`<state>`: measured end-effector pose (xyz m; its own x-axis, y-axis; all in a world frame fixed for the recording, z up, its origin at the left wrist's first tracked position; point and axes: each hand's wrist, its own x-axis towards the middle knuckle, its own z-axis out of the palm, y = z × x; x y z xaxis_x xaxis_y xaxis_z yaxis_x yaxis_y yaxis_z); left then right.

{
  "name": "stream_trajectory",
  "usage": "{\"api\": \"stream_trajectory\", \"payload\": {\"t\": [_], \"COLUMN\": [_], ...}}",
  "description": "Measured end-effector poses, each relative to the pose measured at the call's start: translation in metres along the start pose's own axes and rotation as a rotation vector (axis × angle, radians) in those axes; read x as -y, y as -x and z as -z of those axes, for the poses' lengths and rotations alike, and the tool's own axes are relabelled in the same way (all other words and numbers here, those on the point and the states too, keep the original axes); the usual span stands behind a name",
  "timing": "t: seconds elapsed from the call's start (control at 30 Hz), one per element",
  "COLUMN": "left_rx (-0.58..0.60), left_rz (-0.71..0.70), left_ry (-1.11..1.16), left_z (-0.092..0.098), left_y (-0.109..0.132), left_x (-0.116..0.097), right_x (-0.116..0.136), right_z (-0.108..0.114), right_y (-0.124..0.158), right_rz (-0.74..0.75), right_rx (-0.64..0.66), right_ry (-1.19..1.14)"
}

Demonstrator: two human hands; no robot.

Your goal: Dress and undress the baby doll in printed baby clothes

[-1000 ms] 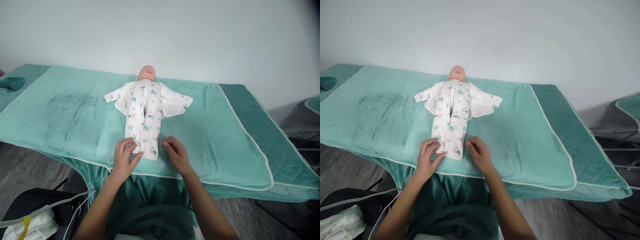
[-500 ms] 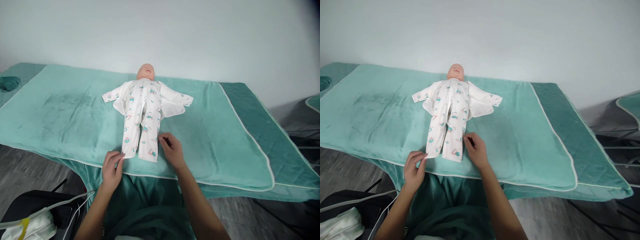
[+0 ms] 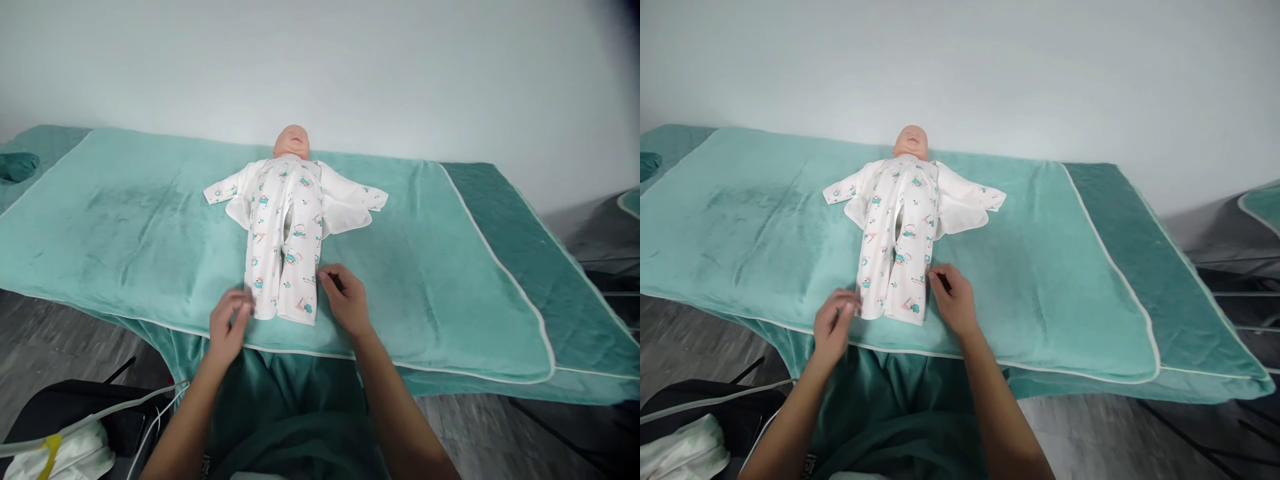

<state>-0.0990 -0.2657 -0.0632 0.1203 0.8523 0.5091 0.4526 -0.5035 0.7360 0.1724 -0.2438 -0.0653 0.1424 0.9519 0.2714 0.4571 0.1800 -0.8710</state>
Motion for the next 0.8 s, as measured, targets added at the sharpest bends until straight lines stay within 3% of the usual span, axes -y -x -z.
{"api": "stream_trajectory", "payload": {"t": [0.07,0.13,0.23,0.33,0.53,0.8], "left_rx": [-0.085,-0.07,0.049,0.164,0.271,0.317], "left_rz": [0.049,0.054,0.062,0.038,-0.073,-0.121], "left_ry": [-0.115,-0.314,-0.528,-0.585,-0.551,-0.498], "left_z": [-0.005,-0.013,-0.027,-0.039,-0.053,-0.058], "left_y": [-0.032,-0.067,-0.113,-0.142,-0.164,-0.174], "left_x": [0.014,0.031,0.053,0.065,0.071,0.078], "right_x": [-0.004,-0.008,-0.015,-0.02,-0.028,-0.039], "right_z": [-0.001,-0.004,-0.008,-0.011,-0.019,-0.026], "right_y": [-0.001,-0.004,-0.019,-0.046,-0.094,-0.115], "right_rz": [0.047,0.12,0.241,0.309,0.319,0.379], "right_rx": [-0.052,-0.112,-0.109,-0.046,0.069,0.204], "right_ry": [0.016,0.085,0.301,0.516,0.715,0.635]}}
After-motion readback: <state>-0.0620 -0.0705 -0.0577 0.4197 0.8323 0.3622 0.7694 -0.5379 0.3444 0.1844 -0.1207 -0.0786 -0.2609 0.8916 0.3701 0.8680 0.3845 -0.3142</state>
